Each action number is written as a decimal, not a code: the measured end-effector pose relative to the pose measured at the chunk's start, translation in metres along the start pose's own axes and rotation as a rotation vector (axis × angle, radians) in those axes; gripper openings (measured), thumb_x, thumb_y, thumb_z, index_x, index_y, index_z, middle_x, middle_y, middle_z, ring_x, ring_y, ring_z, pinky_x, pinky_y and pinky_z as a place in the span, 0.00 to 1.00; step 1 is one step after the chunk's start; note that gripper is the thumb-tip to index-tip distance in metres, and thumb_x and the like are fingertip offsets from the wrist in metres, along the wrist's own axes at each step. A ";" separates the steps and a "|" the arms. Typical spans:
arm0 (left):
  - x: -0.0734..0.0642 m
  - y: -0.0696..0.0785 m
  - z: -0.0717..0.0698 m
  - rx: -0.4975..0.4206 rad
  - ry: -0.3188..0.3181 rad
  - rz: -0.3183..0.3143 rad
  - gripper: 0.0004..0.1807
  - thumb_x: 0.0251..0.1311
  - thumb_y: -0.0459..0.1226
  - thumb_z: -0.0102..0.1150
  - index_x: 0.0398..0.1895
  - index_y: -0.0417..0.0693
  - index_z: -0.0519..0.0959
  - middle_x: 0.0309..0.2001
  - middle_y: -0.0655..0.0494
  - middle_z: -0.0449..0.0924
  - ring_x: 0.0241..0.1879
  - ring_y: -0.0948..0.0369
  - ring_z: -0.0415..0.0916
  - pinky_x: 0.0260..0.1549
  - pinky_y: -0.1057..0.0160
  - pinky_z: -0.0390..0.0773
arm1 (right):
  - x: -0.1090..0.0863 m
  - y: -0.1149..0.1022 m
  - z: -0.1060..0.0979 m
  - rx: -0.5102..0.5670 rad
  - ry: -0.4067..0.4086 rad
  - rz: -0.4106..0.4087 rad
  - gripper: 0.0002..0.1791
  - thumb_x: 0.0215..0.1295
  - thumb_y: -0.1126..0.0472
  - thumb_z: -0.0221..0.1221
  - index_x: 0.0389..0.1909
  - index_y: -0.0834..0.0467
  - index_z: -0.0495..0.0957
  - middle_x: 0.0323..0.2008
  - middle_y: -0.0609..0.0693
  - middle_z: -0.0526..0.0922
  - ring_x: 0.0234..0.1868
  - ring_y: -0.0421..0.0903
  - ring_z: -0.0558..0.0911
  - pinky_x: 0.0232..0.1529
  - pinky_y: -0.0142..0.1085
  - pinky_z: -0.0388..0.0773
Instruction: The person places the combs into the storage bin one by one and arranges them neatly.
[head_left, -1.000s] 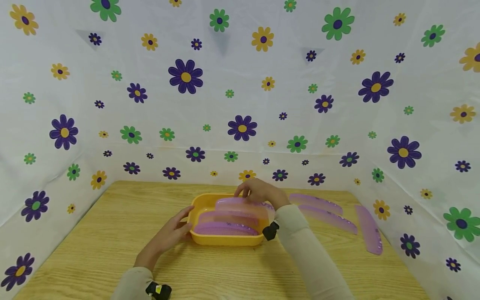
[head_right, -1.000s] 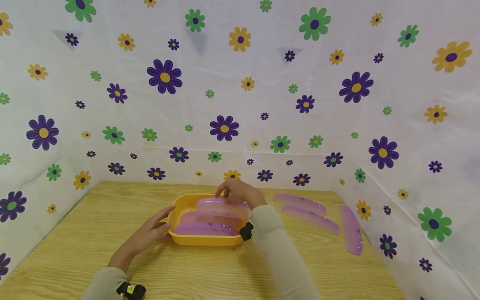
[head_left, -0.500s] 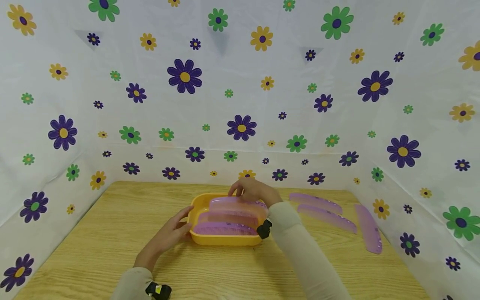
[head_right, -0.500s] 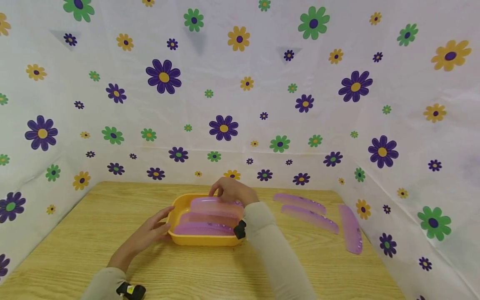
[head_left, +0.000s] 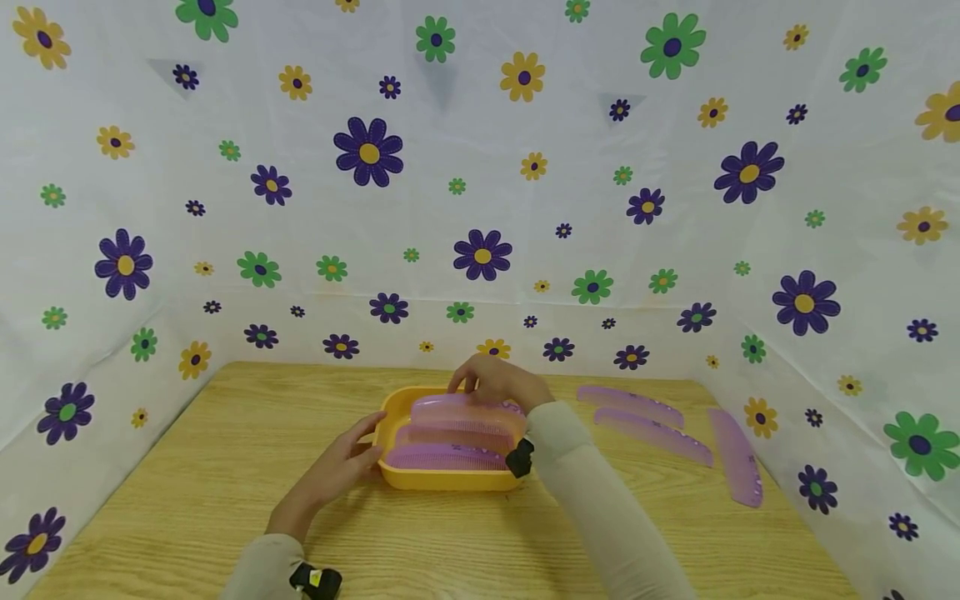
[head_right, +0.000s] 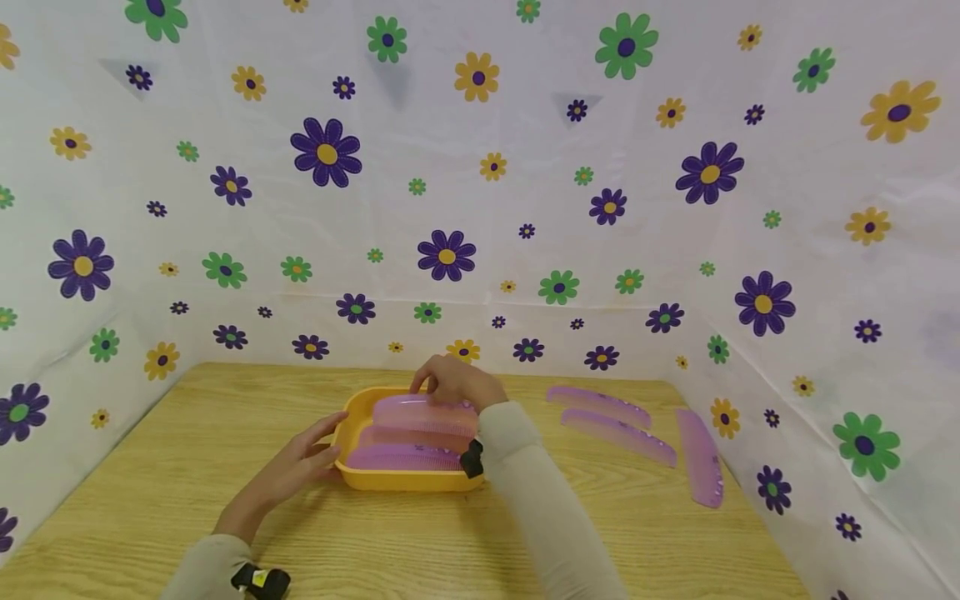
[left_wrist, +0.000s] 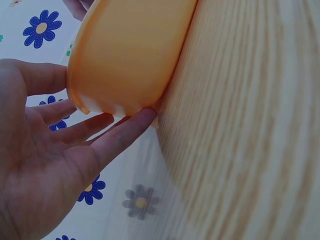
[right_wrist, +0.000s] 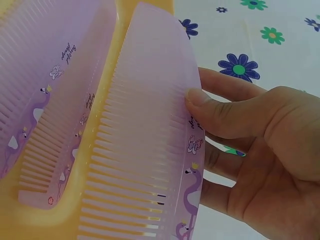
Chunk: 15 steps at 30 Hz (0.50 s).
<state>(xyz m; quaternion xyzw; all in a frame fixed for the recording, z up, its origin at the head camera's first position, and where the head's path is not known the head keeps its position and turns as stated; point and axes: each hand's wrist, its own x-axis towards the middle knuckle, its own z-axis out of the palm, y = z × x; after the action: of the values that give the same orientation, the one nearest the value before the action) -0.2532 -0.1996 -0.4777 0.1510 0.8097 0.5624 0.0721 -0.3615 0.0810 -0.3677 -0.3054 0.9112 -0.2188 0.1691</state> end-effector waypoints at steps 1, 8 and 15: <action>0.000 0.000 0.000 0.005 -0.002 0.007 0.32 0.79 0.32 0.45 0.82 0.39 0.51 0.79 0.29 0.52 0.70 0.32 0.68 0.56 0.52 0.86 | 0.001 0.000 0.000 0.002 -0.001 0.001 0.23 0.68 0.77 0.56 0.55 0.53 0.87 0.49 0.54 0.86 0.48 0.49 0.82 0.57 0.42 0.86; -0.001 0.002 -0.003 -0.005 -0.016 0.018 0.32 0.79 0.32 0.45 0.82 0.38 0.50 0.79 0.28 0.52 0.70 0.32 0.69 0.57 0.52 0.86 | 0.008 -0.003 0.003 -0.029 0.002 -0.001 0.19 0.70 0.72 0.59 0.55 0.50 0.86 0.51 0.54 0.86 0.51 0.49 0.82 0.60 0.42 0.83; -0.002 0.002 -0.005 -0.028 -0.049 0.038 0.34 0.79 0.33 0.47 0.82 0.36 0.49 0.78 0.26 0.50 0.70 0.31 0.68 0.56 0.50 0.86 | 0.011 -0.004 0.009 0.010 -0.010 0.011 0.23 0.70 0.75 0.55 0.55 0.50 0.86 0.53 0.54 0.85 0.53 0.50 0.81 0.62 0.45 0.83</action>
<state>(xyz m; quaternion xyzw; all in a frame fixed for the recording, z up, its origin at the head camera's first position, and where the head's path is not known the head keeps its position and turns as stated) -0.2528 -0.2037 -0.4741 0.1791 0.7969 0.5709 0.0835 -0.3638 0.0680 -0.3755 -0.3008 0.9109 -0.2209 0.1761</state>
